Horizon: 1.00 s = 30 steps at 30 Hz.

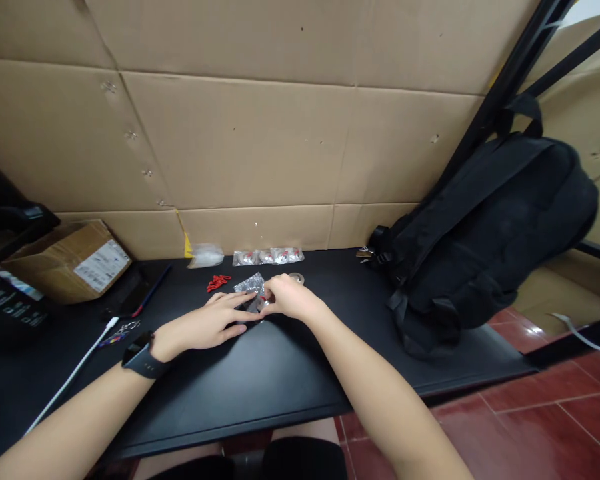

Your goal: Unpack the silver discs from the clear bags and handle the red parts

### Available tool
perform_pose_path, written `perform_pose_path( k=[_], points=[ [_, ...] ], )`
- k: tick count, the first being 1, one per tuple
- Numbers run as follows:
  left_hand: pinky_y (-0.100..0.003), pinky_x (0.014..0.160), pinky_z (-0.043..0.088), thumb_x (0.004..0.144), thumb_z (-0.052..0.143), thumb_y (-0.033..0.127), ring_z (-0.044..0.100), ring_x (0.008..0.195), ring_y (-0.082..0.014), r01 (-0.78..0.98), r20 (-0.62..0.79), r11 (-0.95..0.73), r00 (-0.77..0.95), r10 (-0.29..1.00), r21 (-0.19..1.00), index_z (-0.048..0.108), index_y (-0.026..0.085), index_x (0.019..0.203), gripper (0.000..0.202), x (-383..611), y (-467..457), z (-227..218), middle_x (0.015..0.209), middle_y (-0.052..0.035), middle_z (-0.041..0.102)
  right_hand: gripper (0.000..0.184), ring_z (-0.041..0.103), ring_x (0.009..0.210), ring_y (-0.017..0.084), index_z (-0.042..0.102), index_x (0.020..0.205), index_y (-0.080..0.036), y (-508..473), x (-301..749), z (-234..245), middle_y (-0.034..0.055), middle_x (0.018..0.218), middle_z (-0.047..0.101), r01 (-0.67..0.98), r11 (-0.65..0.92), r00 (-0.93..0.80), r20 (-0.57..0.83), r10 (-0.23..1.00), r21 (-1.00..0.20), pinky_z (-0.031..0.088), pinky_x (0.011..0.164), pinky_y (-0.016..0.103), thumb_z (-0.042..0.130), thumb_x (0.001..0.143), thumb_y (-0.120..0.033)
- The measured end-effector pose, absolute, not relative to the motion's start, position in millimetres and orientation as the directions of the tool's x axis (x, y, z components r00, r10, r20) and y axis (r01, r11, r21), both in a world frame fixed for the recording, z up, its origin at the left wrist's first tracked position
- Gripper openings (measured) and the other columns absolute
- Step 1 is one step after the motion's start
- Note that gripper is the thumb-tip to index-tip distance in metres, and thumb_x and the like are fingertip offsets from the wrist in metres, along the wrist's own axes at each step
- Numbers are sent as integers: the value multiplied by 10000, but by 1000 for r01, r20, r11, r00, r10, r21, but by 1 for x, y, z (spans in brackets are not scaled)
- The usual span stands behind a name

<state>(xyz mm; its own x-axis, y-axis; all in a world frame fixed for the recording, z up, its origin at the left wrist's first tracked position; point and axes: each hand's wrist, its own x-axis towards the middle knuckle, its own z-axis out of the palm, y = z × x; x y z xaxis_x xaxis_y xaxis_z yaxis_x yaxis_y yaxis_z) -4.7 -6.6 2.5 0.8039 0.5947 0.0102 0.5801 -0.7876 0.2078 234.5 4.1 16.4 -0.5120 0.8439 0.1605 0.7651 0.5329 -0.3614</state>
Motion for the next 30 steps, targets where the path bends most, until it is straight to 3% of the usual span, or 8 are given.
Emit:
perform_pose_path(
  k=[4,7,14,19,22,26,30],
  points=[
    [-568,1148,305,957,563,270,305,1498,-339,576,-15,-787,809,588,219,530,510,1393,499,-5,-6,4,1636,11,327,136,647,687,121,714,765,-170,7,237,12,6,786,704,716,555,-535,178,826,-423,418,646,211,833,723,-118],
    [-564,1148,303,962,547,255,280,1511,-330,569,-25,-788,814,581,233,511,508,1409,515,-5,-6,4,1639,8,318,147,652,682,117,716,781,-167,8,237,8,4,793,696,687,555,-533,194,824,-469,437,655,210,796,731,-54],
    [-575,1143,309,951,535,213,188,1540,-318,565,-39,-786,817,575,250,527,452,1415,522,-4,-7,2,1648,-56,286,204,598,669,106,666,817,-173,17,225,-9,-4,839,633,641,568,-466,327,822,-515,438,642,211,824,732,-77],
    [-596,1146,296,949,524,203,147,1548,-307,564,-49,-788,819,571,245,514,450,1427,538,-4,-8,4,1653,-67,267,256,622,878,191,658,850,-208,23,221,-13,15,919,667,776,528,-390,395,832,-345,412,749,280,878,730,-260],
    [-571,1142,317,948,531,215,194,1538,-315,557,-31,-792,822,568,249,534,448,1411,519,-4,-8,3,1663,-65,238,269,617,938,222,657,888,-230,24,220,-14,22,951,682,854,445,-322,398,859,-269,400,775,311,858,758,-352],
    [-520,1126,354,924,562,222,270,1515,-335,529,37,-809,831,555,258,589,437,1361,487,-4,-8,4,1663,-34,253,185,614,980,240,653,971,-236,23,215,-16,45,1009,689,897,383,-272,408,871,-221,408,790,335,760,859,-336],
    [-476,1105,366,885,600,218,465,1396,-306,502,86,-824,838,538,264,661,377,1231,386,-8,-5,10,1529,-35,488,168,617,982,231,651,999,-236,22,215,-16,44,1011,680,859,425,-296,399,868,-286,416,813,334,731,863,-293]
  ],
)
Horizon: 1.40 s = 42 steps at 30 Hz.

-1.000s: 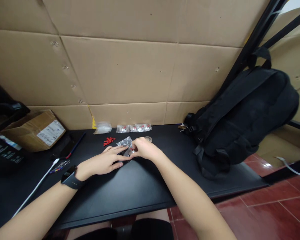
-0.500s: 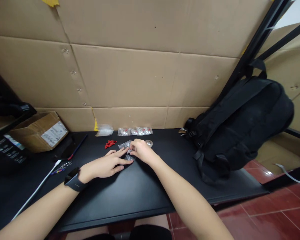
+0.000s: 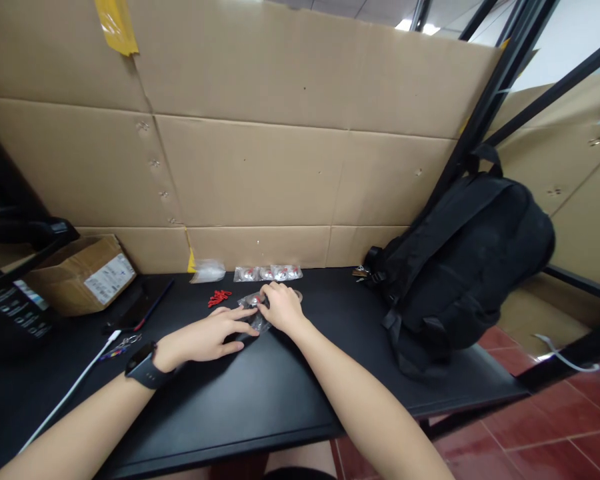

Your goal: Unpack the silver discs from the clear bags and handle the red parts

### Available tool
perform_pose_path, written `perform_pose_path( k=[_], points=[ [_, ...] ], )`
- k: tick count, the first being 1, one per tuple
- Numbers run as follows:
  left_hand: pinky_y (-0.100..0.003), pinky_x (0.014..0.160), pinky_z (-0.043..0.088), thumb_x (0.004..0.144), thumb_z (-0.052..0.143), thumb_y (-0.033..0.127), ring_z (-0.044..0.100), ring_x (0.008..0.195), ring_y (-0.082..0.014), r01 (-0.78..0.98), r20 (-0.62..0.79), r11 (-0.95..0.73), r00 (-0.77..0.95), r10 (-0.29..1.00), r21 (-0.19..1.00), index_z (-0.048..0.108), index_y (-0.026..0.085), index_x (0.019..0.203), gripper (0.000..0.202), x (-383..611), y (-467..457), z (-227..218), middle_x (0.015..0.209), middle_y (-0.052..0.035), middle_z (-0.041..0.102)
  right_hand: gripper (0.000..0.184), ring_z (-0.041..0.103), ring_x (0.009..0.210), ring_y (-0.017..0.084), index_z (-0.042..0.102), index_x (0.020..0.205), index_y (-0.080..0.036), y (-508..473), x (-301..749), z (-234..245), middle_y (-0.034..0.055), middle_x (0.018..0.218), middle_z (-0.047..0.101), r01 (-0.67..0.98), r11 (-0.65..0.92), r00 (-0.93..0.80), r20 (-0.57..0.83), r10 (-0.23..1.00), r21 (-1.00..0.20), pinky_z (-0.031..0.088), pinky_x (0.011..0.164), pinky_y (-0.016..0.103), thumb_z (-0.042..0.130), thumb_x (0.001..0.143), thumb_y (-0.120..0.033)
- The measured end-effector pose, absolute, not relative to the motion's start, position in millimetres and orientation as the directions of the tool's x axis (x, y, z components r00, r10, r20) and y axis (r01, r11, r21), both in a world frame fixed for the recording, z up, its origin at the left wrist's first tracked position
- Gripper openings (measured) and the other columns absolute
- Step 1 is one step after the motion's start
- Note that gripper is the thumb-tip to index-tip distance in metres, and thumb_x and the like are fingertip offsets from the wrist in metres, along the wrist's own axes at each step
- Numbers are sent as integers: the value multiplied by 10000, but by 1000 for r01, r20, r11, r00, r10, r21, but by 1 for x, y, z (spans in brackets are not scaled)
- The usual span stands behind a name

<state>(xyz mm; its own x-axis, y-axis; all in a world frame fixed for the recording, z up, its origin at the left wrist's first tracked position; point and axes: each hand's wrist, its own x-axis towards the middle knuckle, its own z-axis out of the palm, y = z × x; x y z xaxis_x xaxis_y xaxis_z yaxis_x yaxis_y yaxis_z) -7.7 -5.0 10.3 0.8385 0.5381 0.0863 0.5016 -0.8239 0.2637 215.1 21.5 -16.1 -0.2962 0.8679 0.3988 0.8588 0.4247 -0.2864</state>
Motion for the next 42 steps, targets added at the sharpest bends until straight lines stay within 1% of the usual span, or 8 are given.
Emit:
perform_pose_path(
  k=[5,8,11,22,28,33,37,42],
  points=[
    [-355,920,436,757,486,19,629,994,-206,594,236,-765,729,643,249,582,246,1027,366,-14,5,14,1017,-19,668,196,632,969,179,669,1054,-249,26,230,-8,19,1065,679,614,615,-489,373,788,-495,403,884,322,685,908,-379],
    [-349,865,430,783,538,74,605,987,-222,646,329,-729,653,682,228,555,238,1046,311,-12,11,7,1034,-32,639,141,630,976,178,685,980,-231,29,237,-7,26,1013,694,619,583,-454,366,813,-526,386,896,327,546,984,-257],
    [-366,881,416,862,603,215,593,1018,-237,664,353,-712,625,696,229,585,247,1080,222,-6,13,1,1105,-46,638,132,598,1058,216,681,965,-229,29,239,-10,30,1042,685,681,584,-460,363,810,-442,339,948,370,708,849,-174],
    [-367,899,400,870,550,256,609,1009,-227,732,314,-547,451,836,406,670,227,795,144,-10,23,5,977,-21,723,170,553,1159,232,685,784,-202,29,234,-10,42,1122,665,686,526,-411,328,851,-503,329,949,410,672,924,-298],
    [-403,859,343,942,501,348,583,926,-242,813,338,-533,445,829,236,597,196,653,340,-2,20,-6,815,-46,657,171,587,1036,230,655,792,-188,25,226,-11,51,991,677,800,454,-303,389,870,-393,348,907,392,694,894,-320],
    [-385,853,317,986,467,334,570,987,-228,767,390,-603,498,775,219,583,219,875,198,5,9,-1,926,-32,669,239,582,1144,242,684,1068,-242,18,227,-3,59,1175,698,661,657,-529,397,750,-362,333,954,387,731,835,-263],
    [-411,921,297,979,494,424,567,1095,-249,709,351,-654,560,750,265,580,250,1038,203,7,4,3,1081,-34,700,435,589,1144,269,604,1271,-278,15,228,-6,81,1210,704,716,602,-520,307,797,-352,312,935,413,705,849,-245],
    [-419,935,283,893,553,223,599,1105,-251,736,366,-616,512,777,279,495,264,1254,368,4,9,-2,1077,-43,735,428,649,1063,232,547,1319,-300,18,230,-5,42,1089,756,706,530,-457,269,848,-470,328,923,387,654,906,-276]
  ],
)
